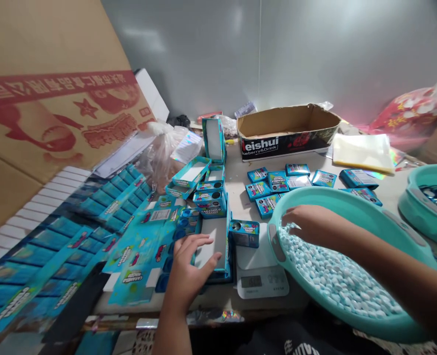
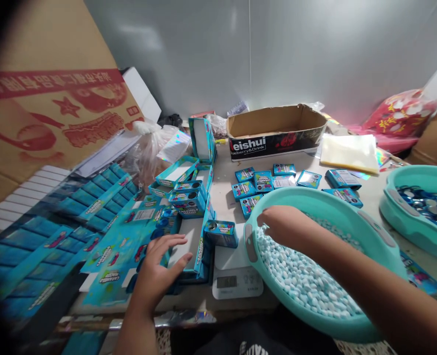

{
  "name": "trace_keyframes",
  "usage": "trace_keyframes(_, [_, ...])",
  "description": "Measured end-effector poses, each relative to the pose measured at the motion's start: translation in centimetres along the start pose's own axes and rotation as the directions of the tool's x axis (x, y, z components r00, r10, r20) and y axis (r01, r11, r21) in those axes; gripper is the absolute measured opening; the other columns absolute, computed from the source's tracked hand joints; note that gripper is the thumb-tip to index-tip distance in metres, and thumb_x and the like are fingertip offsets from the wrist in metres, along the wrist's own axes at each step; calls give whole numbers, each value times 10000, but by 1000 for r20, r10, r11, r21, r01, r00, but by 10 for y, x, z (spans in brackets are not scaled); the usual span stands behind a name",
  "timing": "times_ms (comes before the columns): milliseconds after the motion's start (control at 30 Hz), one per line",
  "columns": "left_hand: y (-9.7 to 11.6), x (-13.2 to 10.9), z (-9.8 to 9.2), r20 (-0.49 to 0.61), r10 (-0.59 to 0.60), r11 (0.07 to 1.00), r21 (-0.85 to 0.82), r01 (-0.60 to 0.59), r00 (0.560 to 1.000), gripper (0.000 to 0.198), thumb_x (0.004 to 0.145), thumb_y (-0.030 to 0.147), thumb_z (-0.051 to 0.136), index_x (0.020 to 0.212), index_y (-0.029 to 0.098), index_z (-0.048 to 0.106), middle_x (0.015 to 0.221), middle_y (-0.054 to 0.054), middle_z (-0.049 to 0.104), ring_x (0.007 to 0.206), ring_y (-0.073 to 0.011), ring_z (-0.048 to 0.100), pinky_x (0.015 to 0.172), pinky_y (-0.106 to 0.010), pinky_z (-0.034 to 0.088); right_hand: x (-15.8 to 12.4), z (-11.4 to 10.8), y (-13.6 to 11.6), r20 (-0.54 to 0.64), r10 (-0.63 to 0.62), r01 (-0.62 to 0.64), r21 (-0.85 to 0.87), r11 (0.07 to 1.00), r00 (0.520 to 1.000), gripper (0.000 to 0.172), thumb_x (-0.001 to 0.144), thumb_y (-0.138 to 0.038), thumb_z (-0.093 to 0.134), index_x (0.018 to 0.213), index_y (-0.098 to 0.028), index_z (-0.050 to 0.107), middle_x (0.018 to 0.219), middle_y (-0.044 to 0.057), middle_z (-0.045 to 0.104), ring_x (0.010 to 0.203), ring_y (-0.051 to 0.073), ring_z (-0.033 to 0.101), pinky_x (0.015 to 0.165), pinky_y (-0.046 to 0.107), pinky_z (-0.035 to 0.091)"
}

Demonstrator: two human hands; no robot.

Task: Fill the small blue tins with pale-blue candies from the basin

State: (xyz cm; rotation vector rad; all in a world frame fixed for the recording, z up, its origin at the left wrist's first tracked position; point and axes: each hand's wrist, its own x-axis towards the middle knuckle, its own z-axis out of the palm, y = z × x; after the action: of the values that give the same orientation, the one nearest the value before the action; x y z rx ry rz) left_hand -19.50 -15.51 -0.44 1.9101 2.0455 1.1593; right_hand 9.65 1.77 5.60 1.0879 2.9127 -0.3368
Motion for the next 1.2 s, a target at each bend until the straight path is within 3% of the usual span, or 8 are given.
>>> trace_keyframes(200, [2, -1, -2, -3, -14, 1000, -6, 14, 1000, 184, 848, 360, 693, 1010, 282, 653, 1113, -5, 650, 1080, -242, 512, 945, -428, 398, 10, 13, -42, -314, -159, 191, 75, 979, 936, 436, 962, -404, 536, 1336, -185, 574, 1303, 137, 607, 1166, 298, 572, 974, 456, 466])
trace_keyframes(267, [3, -2, -2, -4, -16, 1000, 1, 16, 1000, 185, 851, 368, 686, 1006, 271, 657, 1118, -17, 652, 1086, -247, 516, 951, -431, 399, 19, 28, -53, -290, -160, 220, 190, 957, 944, 627, 902, -456, 621, 1440, -174, 469, 1395, 161, 543, 1241, 325, 529, 1017, 482, 442])
trace_keyframes(400, [3, -1, -2, -5, -19, 1000, 11, 19, 1000, 188, 861, 401, 665, 987, 261, 663, 1105, -24, 658, 1086, -251, 526, 956, -429, 401, 29, 47, -51, -187, -77, 162, 499, 851, 979, 455, 848, -280, 664, 1288, -178, 608, 1237, 132, 656, 1140, 289, 601, 998, 455, 463])
trace_keyframes(567, [-6, -1, -1, -10, 19, 999, 35, -19, 1000, 213, 862, 435, 655, 985, 261, 670, 1105, -23, 664, 1081, -255, 544, 950, -422, 402, 8, 16, -28, -231, 163, 165, 925, 342, 959, 402, 812, -402, 686, 1159, -203, 647, 1148, 89, 678, 1000, 222, 644, 869, 368, 544])
trace_keyframes(733, [-19, -2, 4, -9, 42, 998, 55, -41, 999, 227, 865, 455, 659, 1007, 278, 653, 1116, -5, 657, 1090, -249, 541, 963, -419, 388, -24, -2, 18, 63, 469, -1, 991, -131, 881, 432, 805, -368, 695, 1197, -201, 625, 1092, 97, 690, 899, 195, 658, 712, 278, 550])
trace_keyframes(833, [-22, -2, 5, -26, 53, 998, 41, -51, 998, 240, 868, 477, 654, 1010, 283, 646, 1113, -3, 654, 1094, -252, 540, 974, -426, 380, -42, 8, 53, 198, 541, -173, 980, -97, 817, 432, 778, -307, 730, 1182, -178, 645, 1074, 94, 696, 887, 179, 649, 661, 240, 517])
trace_keyframes(1000, [-22, -2, 1, 3, 62, 994, 90, -62, 998, 233, 868, 467, 658, 1019, 291, 640, 1119, -4, 655, 1088, -254, 546, 939, -420, 412, -59, 15, 82, 135, 639, -339, 918, 207, 757, 539, 724, -404, 797, 1184, -151, 677, 996, 89, 713, 909, 203, 629, 621, 235, 460])
trace_keyframes(1200, [-19, -2, 2, -14, 50, 996, 75, -48, 999, 236, 871, 477, 645, 1007, 286, 646, 1111, -6, 652, 1086, -255, 542, 949, -423, 403, -58, 7, 70, 237, 525, -244, 968, -58, 817, 377, 713, -368, 800, 1006, -147, 710, 847, 76, 706, 710, 159, 644, 577, 234, 514])
